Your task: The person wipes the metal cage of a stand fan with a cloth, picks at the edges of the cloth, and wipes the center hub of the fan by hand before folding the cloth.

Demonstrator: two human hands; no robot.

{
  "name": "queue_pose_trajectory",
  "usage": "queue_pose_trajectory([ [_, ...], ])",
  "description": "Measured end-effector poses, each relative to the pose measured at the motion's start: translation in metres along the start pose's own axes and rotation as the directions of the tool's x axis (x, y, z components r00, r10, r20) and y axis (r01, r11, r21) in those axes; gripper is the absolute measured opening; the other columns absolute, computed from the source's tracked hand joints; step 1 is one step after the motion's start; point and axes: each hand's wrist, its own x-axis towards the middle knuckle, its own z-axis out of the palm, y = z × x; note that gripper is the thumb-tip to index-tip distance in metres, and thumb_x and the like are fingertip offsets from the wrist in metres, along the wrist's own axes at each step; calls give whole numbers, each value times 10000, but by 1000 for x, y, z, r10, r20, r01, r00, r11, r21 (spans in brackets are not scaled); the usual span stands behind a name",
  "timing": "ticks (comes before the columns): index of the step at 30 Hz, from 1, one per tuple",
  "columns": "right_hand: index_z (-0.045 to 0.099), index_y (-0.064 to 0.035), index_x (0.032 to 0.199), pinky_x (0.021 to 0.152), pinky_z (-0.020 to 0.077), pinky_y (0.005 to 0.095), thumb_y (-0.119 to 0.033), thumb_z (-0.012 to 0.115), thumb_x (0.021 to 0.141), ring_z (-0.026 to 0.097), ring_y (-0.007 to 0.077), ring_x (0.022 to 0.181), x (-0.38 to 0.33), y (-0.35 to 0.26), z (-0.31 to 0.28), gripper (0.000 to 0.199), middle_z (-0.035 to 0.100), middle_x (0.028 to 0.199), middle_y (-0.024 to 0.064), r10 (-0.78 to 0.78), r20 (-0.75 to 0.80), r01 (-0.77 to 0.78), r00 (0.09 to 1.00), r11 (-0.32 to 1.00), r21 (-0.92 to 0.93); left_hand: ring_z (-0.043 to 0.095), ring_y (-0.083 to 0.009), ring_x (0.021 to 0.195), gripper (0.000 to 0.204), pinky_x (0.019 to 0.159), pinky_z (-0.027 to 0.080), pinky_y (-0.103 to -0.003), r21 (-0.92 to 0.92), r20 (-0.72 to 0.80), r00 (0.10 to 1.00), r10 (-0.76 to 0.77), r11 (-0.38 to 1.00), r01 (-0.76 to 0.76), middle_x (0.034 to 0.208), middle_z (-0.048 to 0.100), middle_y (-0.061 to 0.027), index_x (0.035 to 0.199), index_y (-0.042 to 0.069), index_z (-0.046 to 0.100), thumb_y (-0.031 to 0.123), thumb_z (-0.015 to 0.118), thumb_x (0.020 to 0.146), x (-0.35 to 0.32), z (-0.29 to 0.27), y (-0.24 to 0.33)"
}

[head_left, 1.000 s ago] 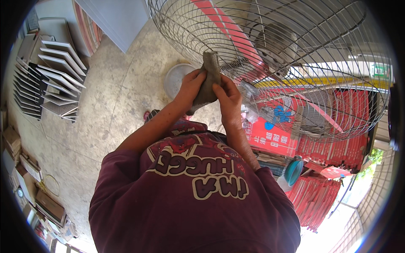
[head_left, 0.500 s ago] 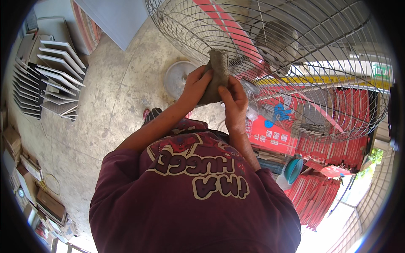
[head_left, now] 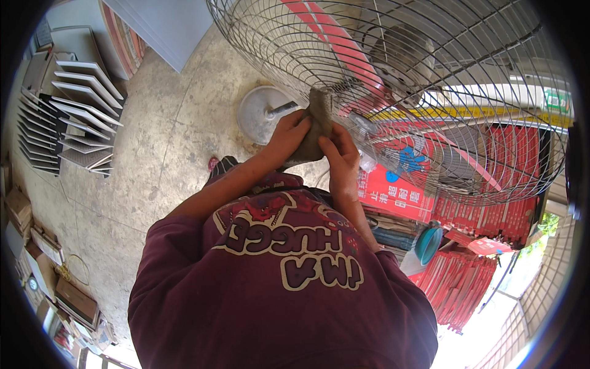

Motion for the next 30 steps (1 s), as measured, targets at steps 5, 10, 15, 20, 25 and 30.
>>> queue_pose_trajectory([
  [5,478,2,1242,842,422,234,-57,565,874,523,93,943,-3,-12,1,383,576,1053,38,-53,-24,55,998,994,91,549,-82,885,290,771,456,-229,79,55,992,109,990,-114,981,612,-39,1122,-21,550,181,437,948,10,3,5],
  [10,482,12,1237,847,415,238,-62,565,877,516,97,952,2,-5,0,377,579,1050,46,15,-54,-6,998,986,166,553,-82,847,285,740,459,-230,92,20,999,37,995,-39,935,621,-42,1079,-18,572,200,445,946,16,5,-3],
  [15,490,12,1228,815,419,236,-68,570,874,523,101,916,-1,7,-3,372,582,1042,49,127,-53,-118,990,982,150,558,-86,827,294,729,459,-234,64,6,991,-133,989,133,921,625,-41,1054,-13,588,222,450,946,3,3,-4],
  [20,480,10,1235,836,417,239,-67,572,872,527,101,926,-9,0,-4,382,581,1050,50,73,-37,-69,997,992,104,556,-98,807,282,716,460,-252,109,20,1000,-20,994,18,896,626,-56,1024,-22,586,211,456,934,1,2,-8],
  [25,464,11,1248,876,409,244,-51,562,874,529,111,974,-11,-9,-3,391,574,1092,63,-63,-57,71,996,984,160,549,-131,763,253,685,453,-289,87,16,983,181,980,-181,836,622,-100,956,-28,575,199,478,905,5,17,12],
  [30,467,15,1242,874,418,252,-56,559,879,531,115,990,-5,-2,-8,381,571,1113,66,26,-124,4,992,971,240,574,-114,846,274,749,465,-262,235,43,992,120,964,-127,928,637,-73,1050,-18,590,194,476,918,19,16,-3],
])
